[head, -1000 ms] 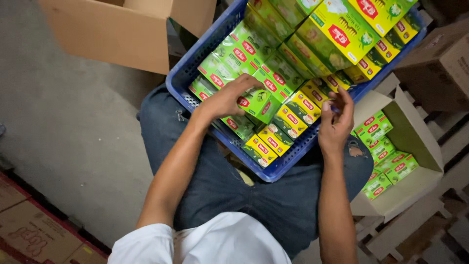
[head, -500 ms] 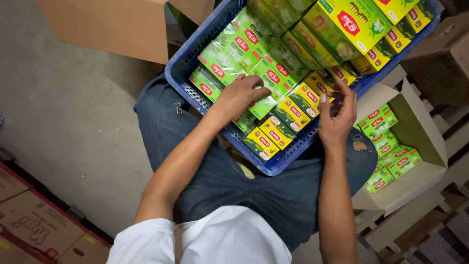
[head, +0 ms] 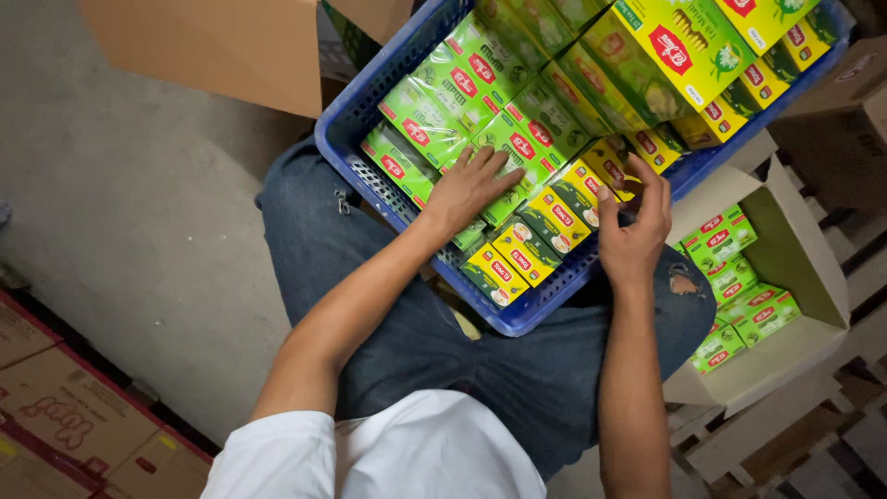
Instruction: The person sits on the floor with a blue crate on their lap and repeatedly transfers small green and yellow boxes from the crate into a larger cardboard box. The person handles the boxes one at a time or in small groups, arranging them neatly inside the cardboard box.
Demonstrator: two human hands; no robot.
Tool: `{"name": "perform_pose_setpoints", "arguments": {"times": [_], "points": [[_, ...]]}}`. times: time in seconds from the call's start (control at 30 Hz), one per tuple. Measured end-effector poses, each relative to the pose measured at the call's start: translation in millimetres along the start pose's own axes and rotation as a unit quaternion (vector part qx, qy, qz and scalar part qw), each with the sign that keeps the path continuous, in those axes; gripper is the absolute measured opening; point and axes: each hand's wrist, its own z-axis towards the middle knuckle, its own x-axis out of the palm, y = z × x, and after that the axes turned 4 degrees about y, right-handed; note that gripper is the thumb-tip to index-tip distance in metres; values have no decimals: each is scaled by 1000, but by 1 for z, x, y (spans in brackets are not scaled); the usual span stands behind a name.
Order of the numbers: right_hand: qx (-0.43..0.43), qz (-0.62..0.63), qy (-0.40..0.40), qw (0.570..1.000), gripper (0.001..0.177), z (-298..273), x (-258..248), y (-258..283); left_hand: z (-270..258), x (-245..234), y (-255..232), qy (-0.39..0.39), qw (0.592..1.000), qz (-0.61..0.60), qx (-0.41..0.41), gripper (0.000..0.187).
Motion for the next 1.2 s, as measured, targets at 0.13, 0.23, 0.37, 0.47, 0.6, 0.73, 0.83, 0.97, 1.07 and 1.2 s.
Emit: {"name": "perform_pose_setpoints", "arguments": {"times": [0.13,0.23,0.37,0.47,0.6,0.73,0.83,0.97,1.07,1.2], "points": [[6,1,17,1000,49,2,0,7,2,-34,-1,135,989,-59,-28,78],[3,4,34,999,46,2,1,10,0,-19,0,202,978,-2,-45,88],[4,-3,60,998,53,-1,7,5,1,-10,4,245,969,4,-32,95],[3,-7,77,997,53,-3,11,9,-1,6,12,254,967,25,-20,95],[21,-5,86,996,52,-6,10,0,8,-47,20,228,970,-86,19,126],[17,0,82,997,52,-2,7,3,15,-41,51,147,965,-218,-14,81],[19,-2,93,995,49,2,7,9,25,-57,55,172,982,-71,-44,82],[20,-12,103,994,52,6,10,-1,37,-68,66,236,966,31,-104,89],[23,-19,117,993,53,12,9,3,39,-71,67,263,956,66,-113,94],[39,-16,140,989,53,17,8,17,40,-78,63,255,959,56,-111,93]]}}
